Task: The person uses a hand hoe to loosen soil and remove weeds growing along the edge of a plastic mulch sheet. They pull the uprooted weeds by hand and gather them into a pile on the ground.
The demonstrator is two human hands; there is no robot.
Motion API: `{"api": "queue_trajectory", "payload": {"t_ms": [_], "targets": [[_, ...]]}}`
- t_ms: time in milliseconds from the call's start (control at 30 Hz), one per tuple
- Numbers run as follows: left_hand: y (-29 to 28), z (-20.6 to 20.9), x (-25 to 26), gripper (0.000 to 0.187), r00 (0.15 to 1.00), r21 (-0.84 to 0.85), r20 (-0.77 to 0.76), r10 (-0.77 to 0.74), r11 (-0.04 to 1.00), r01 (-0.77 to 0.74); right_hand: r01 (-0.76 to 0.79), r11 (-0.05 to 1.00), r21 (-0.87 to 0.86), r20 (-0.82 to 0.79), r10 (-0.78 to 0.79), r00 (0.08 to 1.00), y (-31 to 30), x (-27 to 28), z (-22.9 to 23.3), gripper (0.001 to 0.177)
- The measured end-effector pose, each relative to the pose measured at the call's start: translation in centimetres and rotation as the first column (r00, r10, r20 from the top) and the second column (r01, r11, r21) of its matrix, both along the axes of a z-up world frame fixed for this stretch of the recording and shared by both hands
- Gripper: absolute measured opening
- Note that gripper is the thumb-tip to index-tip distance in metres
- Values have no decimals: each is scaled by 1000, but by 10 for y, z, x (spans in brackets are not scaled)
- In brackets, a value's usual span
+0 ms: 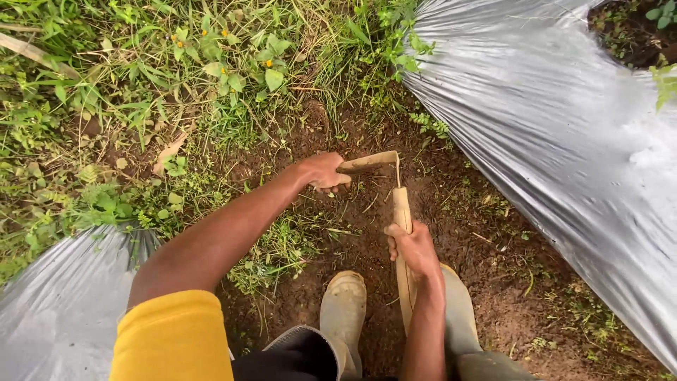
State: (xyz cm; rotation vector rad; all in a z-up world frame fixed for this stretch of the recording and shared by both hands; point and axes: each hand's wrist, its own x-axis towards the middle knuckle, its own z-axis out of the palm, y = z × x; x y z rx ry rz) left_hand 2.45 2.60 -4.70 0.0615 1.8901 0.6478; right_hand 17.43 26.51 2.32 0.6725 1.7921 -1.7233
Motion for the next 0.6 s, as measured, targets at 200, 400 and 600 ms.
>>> {"api": "queue_trajectory", "payload": {"t_ms": [200, 400, 600], "targets": [[-30, -7, 34, 39, 962, -252, -266, -62, 968, -7, 347, 938, 4, 50, -347, 937, 1, -19, -33, 24], [24, 49, 78, 54, 967, -311, -140, -214, 937, 162, 540, 839, -70, 298, -499, 813, -47, 12, -46, 27], [28, 54, 108, 52, 974, -451, -70, -216, 878, 163, 526, 846, -88, 399, -454, 797, -71, 49, -56, 25]]}}
